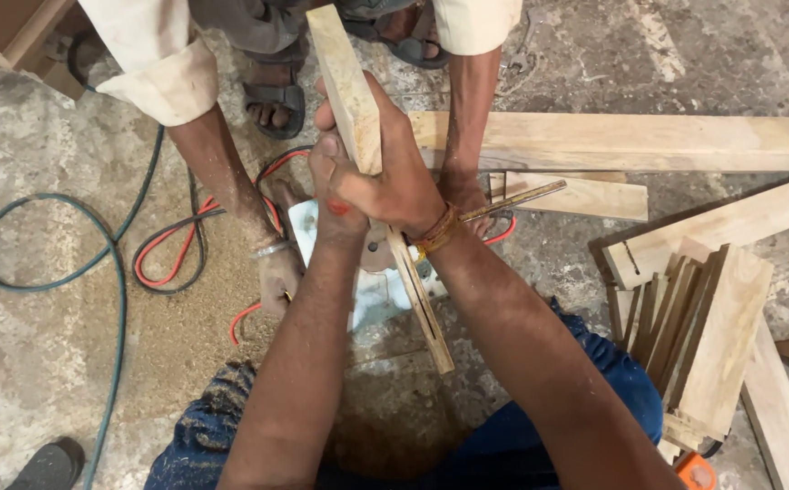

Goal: The person uses a floor-mounted stationary router to shape the edges of wood pieces.

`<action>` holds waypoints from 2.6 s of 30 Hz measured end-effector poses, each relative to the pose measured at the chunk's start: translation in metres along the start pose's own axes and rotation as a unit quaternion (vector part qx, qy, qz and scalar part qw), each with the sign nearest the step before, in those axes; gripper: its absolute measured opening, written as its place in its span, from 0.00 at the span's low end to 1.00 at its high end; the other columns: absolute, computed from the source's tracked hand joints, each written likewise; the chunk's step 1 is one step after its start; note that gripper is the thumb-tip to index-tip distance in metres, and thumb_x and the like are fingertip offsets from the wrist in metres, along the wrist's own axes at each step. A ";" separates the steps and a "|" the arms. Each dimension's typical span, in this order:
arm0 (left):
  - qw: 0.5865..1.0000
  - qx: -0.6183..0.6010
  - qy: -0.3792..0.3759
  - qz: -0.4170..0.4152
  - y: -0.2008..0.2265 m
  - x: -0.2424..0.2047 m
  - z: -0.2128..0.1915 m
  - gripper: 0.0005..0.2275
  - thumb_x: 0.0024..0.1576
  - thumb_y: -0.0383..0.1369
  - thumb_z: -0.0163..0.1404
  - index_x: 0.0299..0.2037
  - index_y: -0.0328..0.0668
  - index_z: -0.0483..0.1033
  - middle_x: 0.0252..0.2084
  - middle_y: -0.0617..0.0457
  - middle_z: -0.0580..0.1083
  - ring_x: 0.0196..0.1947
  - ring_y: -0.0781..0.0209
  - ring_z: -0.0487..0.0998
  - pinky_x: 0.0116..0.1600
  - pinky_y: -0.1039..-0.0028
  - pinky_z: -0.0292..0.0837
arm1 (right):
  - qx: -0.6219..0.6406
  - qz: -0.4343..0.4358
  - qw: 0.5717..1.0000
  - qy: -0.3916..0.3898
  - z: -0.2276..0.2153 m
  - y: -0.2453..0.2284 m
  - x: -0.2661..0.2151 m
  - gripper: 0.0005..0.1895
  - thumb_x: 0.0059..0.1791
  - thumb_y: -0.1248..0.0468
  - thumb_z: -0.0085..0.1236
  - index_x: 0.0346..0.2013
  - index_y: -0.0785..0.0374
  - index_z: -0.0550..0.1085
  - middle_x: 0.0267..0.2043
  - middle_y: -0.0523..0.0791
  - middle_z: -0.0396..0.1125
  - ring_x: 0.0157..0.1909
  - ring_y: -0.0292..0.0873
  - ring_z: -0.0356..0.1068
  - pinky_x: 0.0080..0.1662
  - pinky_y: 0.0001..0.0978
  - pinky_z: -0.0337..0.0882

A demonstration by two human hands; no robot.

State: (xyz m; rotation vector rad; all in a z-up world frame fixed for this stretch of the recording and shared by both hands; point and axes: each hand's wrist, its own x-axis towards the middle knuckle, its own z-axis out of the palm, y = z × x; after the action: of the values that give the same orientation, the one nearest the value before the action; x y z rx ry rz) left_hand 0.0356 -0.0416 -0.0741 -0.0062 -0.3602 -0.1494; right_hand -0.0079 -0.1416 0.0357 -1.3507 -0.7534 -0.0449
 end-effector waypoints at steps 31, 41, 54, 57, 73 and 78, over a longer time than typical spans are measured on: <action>0.848 0.521 0.048 0.089 -0.001 -0.025 0.024 0.32 0.67 0.55 0.44 0.68 0.30 0.63 0.63 0.49 0.71 0.64 0.58 0.73 0.68 0.66 0.71 | 0.019 0.017 1.000 0.001 0.000 -0.002 -0.011 0.30 0.49 0.74 0.51 0.67 0.70 0.61 0.51 0.42 0.63 0.52 0.32 0.63 0.56 0.22 0.68; 0.883 0.453 0.028 0.117 -0.009 -0.027 0.017 0.32 0.67 0.54 0.49 0.68 0.31 0.64 0.64 0.50 0.70 0.65 0.59 0.72 0.70 0.66 0.68 | 0.010 -0.003 1.000 -0.005 -0.001 0.000 -0.013 0.29 0.51 0.72 0.51 0.68 0.69 0.60 0.52 0.42 0.64 0.53 0.31 0.64 0.56 0.22 0.70; 0.976 0.212 -0.021 0.045 -0.011 -0.027 0.019 0.16 0.70 0.39 0.45 0.63 0.40 0.64 0.55 0.55 0.69 0.59 0.66 0.71 0.67 0.73 0.66 | -0.049 -0.012 0.999 0.002 0.000 -0.009 -0.017 0.26 0.52 0.72 0.52 0.65 0.71 0.62 0.51 0.43 0.64 0.54 0.33 0.65 0.61 0.26 0.68; 0.972 0.232 0.001 0.049 -0.010 -0.030 0.026 0.17 0.69 0.39 0.44 0.63 0.39 0.64 0.57 0.55 0.69 0.61 0.64 0.71 0.68 0.72 0.67 | -0.028 0.008 1.000 0.003 0.001 -0.011 -0.017 0.28 0.52 0.72 0.51 0.67 0.71 0.62 0.50 0.43 0.64 0.53 0.33 0.64 0.59 0.25 0.68; 0.805 -0.533 -0.176 0.192 -0.095 -0.008 0.125 0.19 0.62 0.28 0.53 0.60 0.29 0.62 0.48 0.54 0.65 0.52 0.65 0.67 0.59 0.79 0.61 | -0.071 -0.040 0.997 0.003 0.000 -0.008 -0.021 0.25 0.52 0.73 0.51 0.64 0.69 0.63 0.49 0.43 0.65 0.50 0.35 0.66 0.56 0.25 0.68; 0.851 -0.464 -0.142 0.200 -0.089 -0.013 0.101 0.22 0.58 0.25 0.50 0.63 0.28 0.61 0.47 0.57 0.62 0.50 0.68 0.64 0.56 0.84 0.59 | -0.076 -0.031 0.997 0.003 0.001 -0.013 -0.022 0.26 0.51 0.73 0.51 0.65 0.70 0.63 0.48 0.44 0.65 0.50 0.35 0.66 0.57 0.25 0.68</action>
State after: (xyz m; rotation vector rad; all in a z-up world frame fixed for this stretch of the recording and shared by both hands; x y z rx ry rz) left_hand -0.0246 -0.1240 0.0136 -1.0714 -0.5465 0.1076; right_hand -0.0305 -0.1526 0.0355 -1.4713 -0.8003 -0.1586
